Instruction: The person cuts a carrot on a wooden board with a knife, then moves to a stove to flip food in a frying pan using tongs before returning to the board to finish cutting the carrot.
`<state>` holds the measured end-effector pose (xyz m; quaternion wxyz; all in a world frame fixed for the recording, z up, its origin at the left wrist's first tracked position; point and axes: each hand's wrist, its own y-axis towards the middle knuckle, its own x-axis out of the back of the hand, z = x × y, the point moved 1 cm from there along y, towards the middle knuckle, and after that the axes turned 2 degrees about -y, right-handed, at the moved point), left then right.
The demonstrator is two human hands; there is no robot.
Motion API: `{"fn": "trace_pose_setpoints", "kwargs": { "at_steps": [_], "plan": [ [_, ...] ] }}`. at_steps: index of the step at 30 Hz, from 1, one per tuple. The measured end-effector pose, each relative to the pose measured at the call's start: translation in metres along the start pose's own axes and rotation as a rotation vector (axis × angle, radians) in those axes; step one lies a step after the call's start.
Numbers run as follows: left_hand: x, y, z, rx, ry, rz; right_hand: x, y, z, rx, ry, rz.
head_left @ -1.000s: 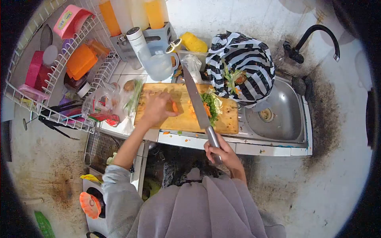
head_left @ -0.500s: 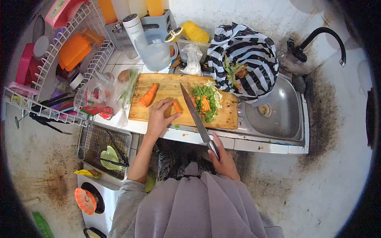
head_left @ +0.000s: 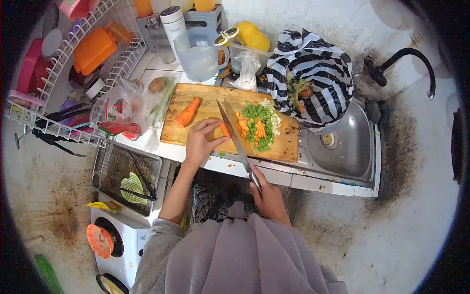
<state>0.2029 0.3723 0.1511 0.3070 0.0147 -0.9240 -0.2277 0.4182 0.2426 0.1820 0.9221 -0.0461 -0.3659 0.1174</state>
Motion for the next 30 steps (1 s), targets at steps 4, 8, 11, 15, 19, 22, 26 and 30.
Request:
{"fn": "trace_pose_setpoints", "kwargs": {
  "at_steps": [4, 8, 11, 15, 19, 22, 26, 30],
  "plan": [
    [-0.001, -0.001, 0.0, 0.023, 0.017, -0.001, 0.005, 0.0, 0.006, -0.03, -0.01, 0.019],
    [0.0, -0.002, -0.003, 0.024, 0.089, 0.008, 0.005, 0.001, 0.005, -0.005, 0.006, -0.012],
    [0.0, -0.003, -0.001, 0.027, 0.083, 0.012, 0.006, 0.001, 0.002, -0.087, 0.01, -0.007],
    [0.004, -0.003, 0.004, -0.018, 0.007, 0.084, 0.006, 0.001, -0.011, -0.018, 0.135, -0.097],
    [0.008, -0.006, -0.003, 0.184, -0.197, 0.185, 0.003, 0.002, -0.017, -0.116, 0.357, -0.127],
    [0.002, -0.01, 0.001, 0.327, -0.44, 0.106, -0.001, 0.008, -0.02, -0.101, 0.472, -0.16],
    [0.001, -0.005, -0.009, -0.052, 0.003, 0.064, -0.01, 0.014, -0.022, -0.056, 0.494, -0.17],
    [0.009, 0.0, -0.008, 0.152, 0.015, 0.292, -0.013, 0.011, -0.026, -0.076, 0.546, -0.127]
  ]
}}
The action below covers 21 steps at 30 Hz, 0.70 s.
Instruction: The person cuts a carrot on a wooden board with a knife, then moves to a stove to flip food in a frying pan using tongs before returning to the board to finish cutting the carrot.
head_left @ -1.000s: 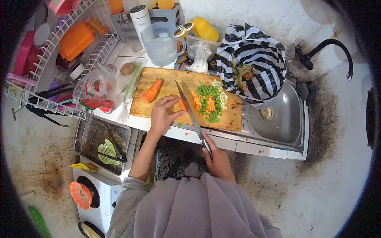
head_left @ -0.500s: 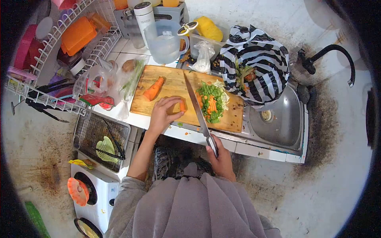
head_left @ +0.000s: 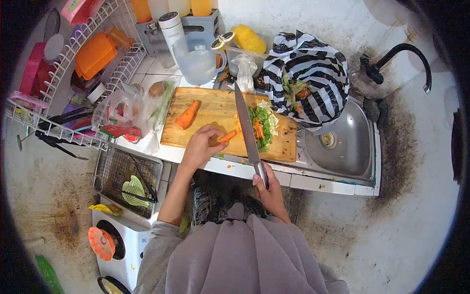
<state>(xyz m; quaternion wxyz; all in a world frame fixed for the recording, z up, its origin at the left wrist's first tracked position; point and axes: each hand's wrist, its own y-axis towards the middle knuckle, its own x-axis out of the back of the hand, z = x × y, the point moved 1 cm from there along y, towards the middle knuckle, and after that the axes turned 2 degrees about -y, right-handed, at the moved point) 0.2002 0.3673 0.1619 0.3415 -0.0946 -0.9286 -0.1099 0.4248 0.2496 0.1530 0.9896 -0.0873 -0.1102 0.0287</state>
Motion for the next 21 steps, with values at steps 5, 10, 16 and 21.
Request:
{"fn": "trace_pose_setpoints", "kwargs": {
  "at_steps": [5, 10, 16, 21],
  "plan": [
    [0.004, -0.004, 0.007, 0.087, -0.064, -0.109, 0.011, -0.008, 0.002, -0.062, -0.06, 0.072],
    [-0.001, -0.011, 0.012, -0.17, 0.08, -0.311, 0.008, -0.01, 0.01, -0.004, -0.313, 0.093],
    [-0.008, -0.016, 0.016, -0.037, -0.01, -0.412, -0.013, -0.003, 0.011, 0.209, -0.39, 0.069],
    [-0.008, -0.015, 0.016, -0.082, 0.04, -0.459, -0.017, 0.006, 0.002, 0.268, -0.449, 0.023]
  ]
}}
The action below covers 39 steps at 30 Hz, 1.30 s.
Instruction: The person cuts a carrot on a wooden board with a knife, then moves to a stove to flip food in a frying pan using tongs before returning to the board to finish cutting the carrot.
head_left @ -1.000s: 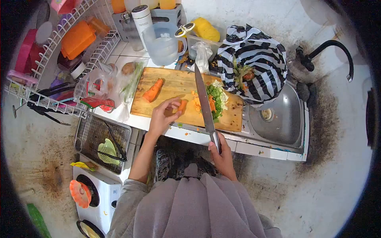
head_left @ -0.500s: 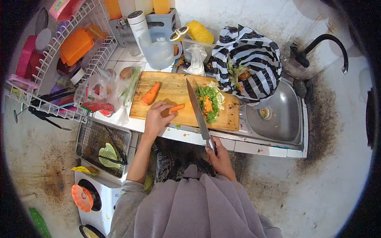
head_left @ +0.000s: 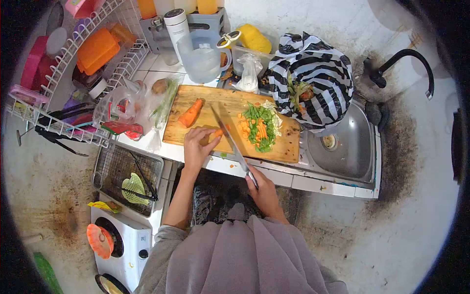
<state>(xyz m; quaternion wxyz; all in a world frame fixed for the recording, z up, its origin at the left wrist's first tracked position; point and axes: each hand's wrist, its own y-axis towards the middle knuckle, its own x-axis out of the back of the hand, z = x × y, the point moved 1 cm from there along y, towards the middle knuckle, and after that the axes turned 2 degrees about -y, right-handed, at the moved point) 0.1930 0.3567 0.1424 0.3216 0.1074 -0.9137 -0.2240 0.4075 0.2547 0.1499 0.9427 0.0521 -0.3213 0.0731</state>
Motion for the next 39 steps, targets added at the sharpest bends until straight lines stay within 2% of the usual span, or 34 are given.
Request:
{"fn": "trace_pose_setpoints", "kwargs": {
  "at_steps": [4, 6, 8, 13, 20, 22, 26, 28, 31, 39],
  "plan": [
    [-0.001, 0.0, 0.002, 0.003, -0.021, -0.01, 0.0, 0.003, 0.005, 0.004, 0.033, -0.048],
    [-0.001, 0.0, 0.002, -0.067, 0.016, -0.014, 0.001, 0.003, 0.008, 0.013, 0.007, -0.026],
    [-0.001, 0.0, 0.002, -0.052, 0.02, -0.006, 0.001, 0.003, 0.007, 0.023, -0.021, -0.005],
    [-0.002, -0.003, 0.002, -0.029, 0.018, -0.016, -0.001, 0.009, -0.005, 0.031, -0.099, -0.165],
    [-0.004, -0.002, 0.003, -0.028, 0.028, -0.036, 0.002, 0.012, 0.007, -0.011, -0.098, 0.005],
    [-0.004, -0.004, 0.002, -0.027, 0.041, -0.037, 0.001, 0.016, 0.001, 0.113, -0.102, -0.123],
    [-0.004, -0.004, 0.005, -0.047, 0.069, -0.057, 0.007, 0.021, 0.002, 0.113, -0.073, -0.161],
    [-0.005, -0.005, 0.004, -0.044, 0.08, -0.053, 0.006, 0.018, 0.008, 0.196, -0.063, -0.142],
    [-0.004, -0.003, 0.002, -0.043, 0.067, -0.053, 0.005, 0.019, 0.006, 0.123, -0.098, -0.058],
    [-0.006, -0.007, 0.001, -0.066, 0.069, -0.097, 0.005, 0.016, 0.009, 0.142, -0.096, -0.105]
  ]
}}
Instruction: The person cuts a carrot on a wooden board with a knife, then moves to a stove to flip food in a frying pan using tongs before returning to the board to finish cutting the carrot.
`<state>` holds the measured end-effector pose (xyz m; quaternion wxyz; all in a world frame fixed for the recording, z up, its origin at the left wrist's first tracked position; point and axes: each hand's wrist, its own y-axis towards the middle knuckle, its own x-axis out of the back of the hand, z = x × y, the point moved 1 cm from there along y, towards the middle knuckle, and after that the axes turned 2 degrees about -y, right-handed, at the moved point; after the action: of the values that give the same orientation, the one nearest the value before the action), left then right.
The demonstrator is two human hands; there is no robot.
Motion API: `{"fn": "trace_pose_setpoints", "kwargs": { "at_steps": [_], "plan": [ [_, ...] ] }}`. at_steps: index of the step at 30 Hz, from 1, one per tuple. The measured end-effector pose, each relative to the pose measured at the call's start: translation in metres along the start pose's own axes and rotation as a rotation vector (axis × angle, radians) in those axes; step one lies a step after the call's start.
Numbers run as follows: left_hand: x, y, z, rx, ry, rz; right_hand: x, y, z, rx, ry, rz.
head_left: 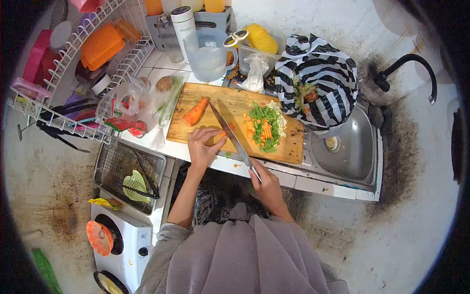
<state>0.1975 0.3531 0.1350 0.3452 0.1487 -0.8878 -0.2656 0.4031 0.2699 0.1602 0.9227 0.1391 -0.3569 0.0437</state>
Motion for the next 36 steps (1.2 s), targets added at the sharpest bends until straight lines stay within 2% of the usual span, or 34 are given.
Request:
{"fn": "trace_pose_setpoints", "kwargs": {
  "at_steps": [5, 11, 16, 19, 23, 25, 29, 32, 36],
  "plan": [
    [0.0, -0.004, 0.005, -0.021, -0.022, -0.01, 0.002, 0.001, -0.011, -0.046, -0.018, -0.067],
    [-0.001, -0.004, 0.005, -0.016, -0.047, -0.009, 0.002, -0.001, -0.001, -0.002, 0.062, 0.008],
    [0.0, -0.003, 0.004, -0.01, -0.02, -0.009, 0.01, 0.007, -0.01, -0.104, 0.023, 0.003],
    [-0.001, -0.003, 0.004, 0.005, -0.028, -0.008, 0.003, -0.002, -0.007, 0.0, 0.001, -0.017],
    [0.001, -0.003, 0.004, 0.009, -0.034, -0.003, 0.0, 0.0, -0.004, -0.042, 0.028, 0.064],
    [0.001, -0.005, 0.005, 0.014, -0.024, 0.004, -0.002, 0.001, -0.004, 0.014, 0.024, 0.017],
    [-0.001, -0.003, 0.005, -0.003, -0.047, -0.03, -0.007, 0.006, 0.0, -0.047, 0.026, 0.039],
    [0.0, -0.002, 0.006, 0.01, -0.048, -0.031, -0.011, 0.007, -0.001, 0.037, 0.042, -0.052],
    [-0.001, -0.002, 0.005, 0.024, -0.035, -0.037, -0.011, 0.015, 0.003, -0.039, 0.014, 0.0]
  ]
}}
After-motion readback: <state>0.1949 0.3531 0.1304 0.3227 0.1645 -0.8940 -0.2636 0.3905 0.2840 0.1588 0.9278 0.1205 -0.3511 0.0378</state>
